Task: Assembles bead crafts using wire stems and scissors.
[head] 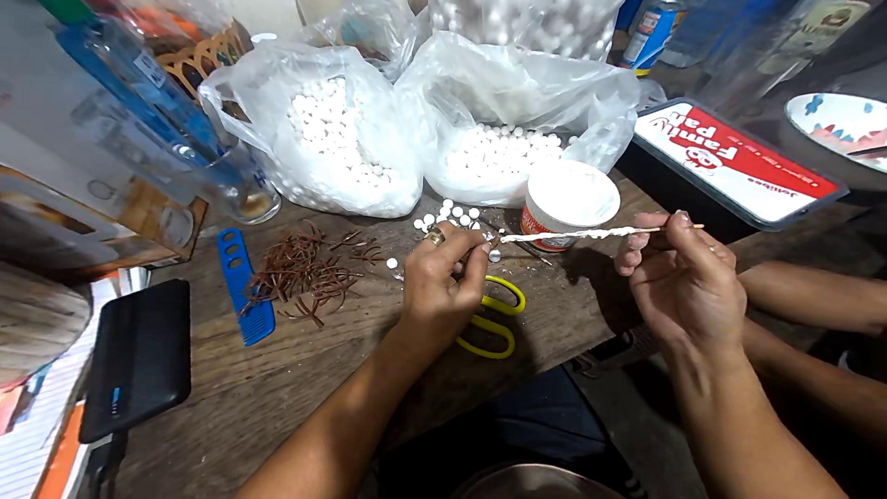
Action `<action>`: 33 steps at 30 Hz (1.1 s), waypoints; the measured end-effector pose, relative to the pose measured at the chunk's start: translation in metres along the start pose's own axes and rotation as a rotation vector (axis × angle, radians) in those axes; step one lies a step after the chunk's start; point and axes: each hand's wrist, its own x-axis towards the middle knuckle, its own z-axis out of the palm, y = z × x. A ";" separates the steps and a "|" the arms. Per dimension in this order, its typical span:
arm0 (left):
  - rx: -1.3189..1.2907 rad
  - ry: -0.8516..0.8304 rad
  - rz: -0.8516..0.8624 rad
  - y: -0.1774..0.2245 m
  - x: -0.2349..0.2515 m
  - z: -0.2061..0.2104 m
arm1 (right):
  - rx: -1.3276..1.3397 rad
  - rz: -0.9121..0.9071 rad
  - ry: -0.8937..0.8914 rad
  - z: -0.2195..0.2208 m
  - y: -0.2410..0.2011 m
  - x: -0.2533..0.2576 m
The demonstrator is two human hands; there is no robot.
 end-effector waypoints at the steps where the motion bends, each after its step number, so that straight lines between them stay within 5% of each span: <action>1: 0.001 0.000 0.003 0.000 0.000 0.000 | -0.002 0.001 -0.002 0.000 0.000 0.000; 33: 0.011 -0.003 -0.005 0.001 0.000 0.000 | 0.017 0.013 0.004 0.000 -0.001 -0.001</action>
